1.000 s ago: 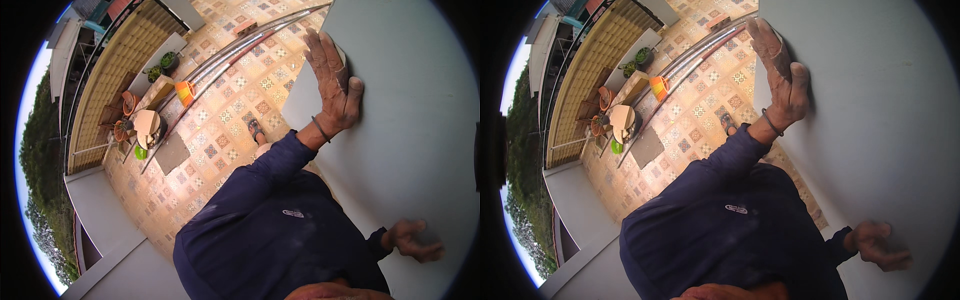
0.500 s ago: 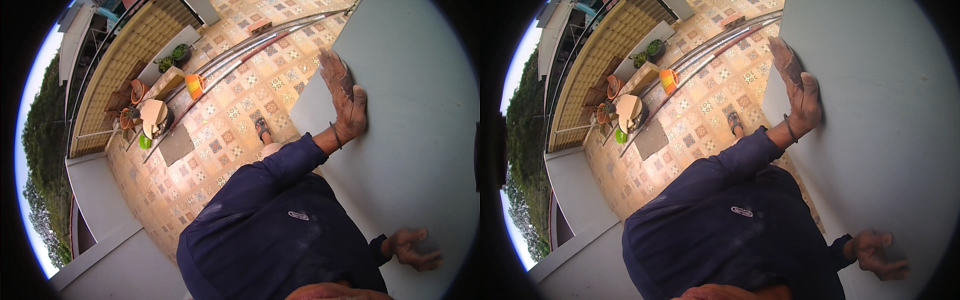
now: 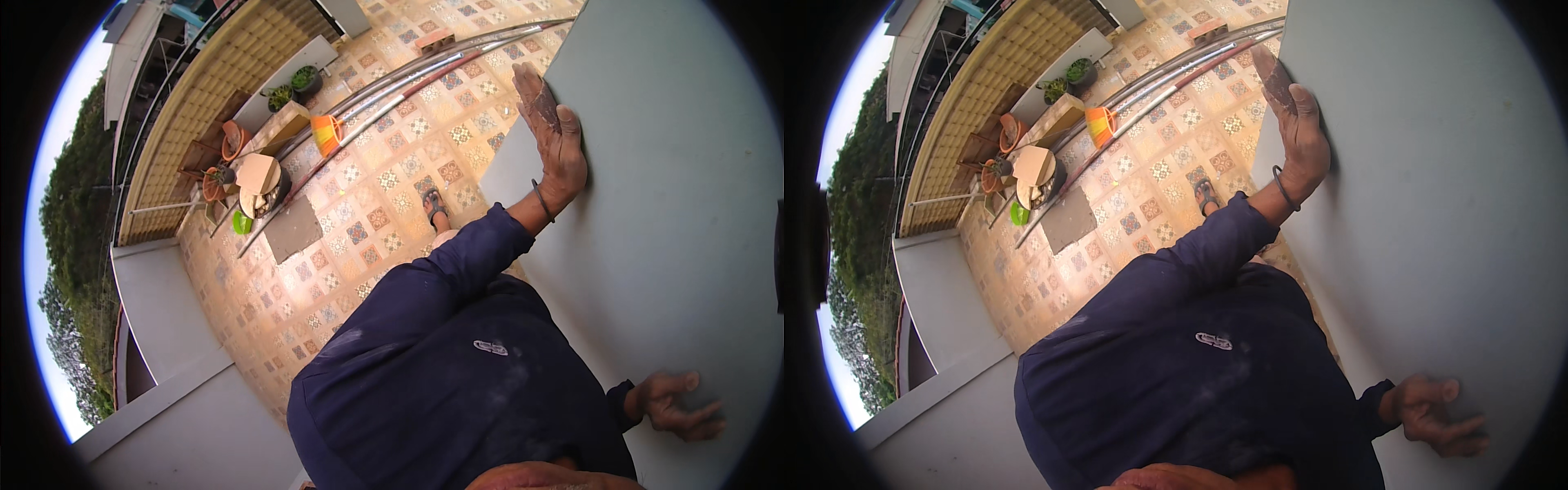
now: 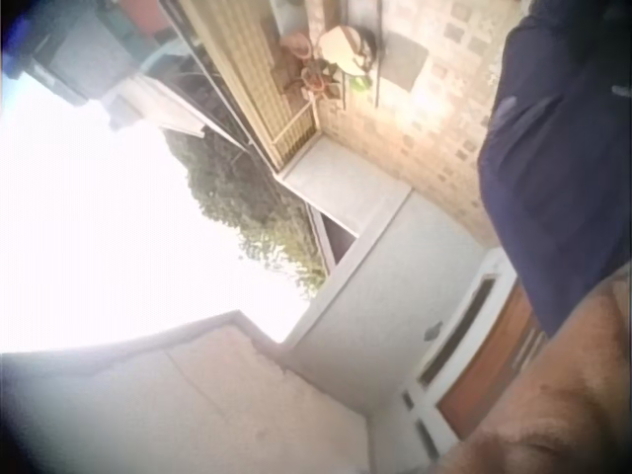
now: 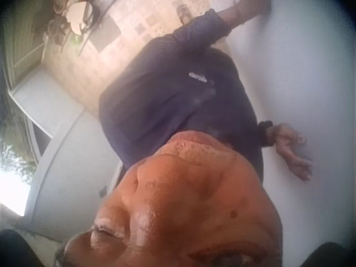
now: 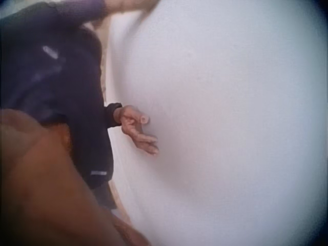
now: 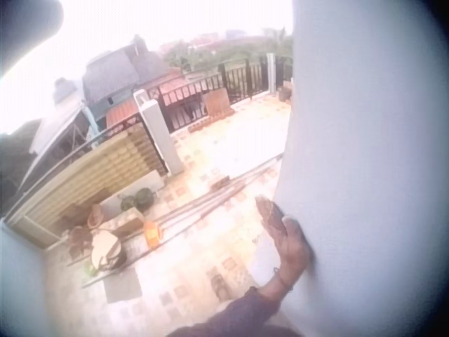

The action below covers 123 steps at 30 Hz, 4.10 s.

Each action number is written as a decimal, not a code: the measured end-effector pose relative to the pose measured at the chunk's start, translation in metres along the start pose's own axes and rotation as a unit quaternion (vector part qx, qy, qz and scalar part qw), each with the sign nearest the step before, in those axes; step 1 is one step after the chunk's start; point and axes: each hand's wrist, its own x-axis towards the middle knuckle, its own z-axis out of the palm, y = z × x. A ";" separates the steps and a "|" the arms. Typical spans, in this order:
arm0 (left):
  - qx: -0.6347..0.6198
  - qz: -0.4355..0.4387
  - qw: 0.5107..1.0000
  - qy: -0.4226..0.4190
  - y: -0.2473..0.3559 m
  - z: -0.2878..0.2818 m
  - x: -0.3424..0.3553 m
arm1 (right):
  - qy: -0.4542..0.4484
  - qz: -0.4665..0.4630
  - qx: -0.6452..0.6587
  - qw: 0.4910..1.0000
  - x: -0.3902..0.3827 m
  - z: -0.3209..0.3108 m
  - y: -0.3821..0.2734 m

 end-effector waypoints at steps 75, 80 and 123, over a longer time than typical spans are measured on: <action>0.012 0.358 0.929 -0.094 0.107 -0.026 0.110 | 0.011 0.032 -0.054 0.998 0.002 0.000 -0.012; -0.047 0.403 0.907 -0.117 0.150 -0.017 0.149 | 0.059 0.055 -0.043 0.996 0.007 0.016 -0.022; -0.082 -0.170 0.863 -0.468 -0.120 -0.129 0.071 | 0.006 0.164 -0.101 0.981 0.012 0.055 -0.067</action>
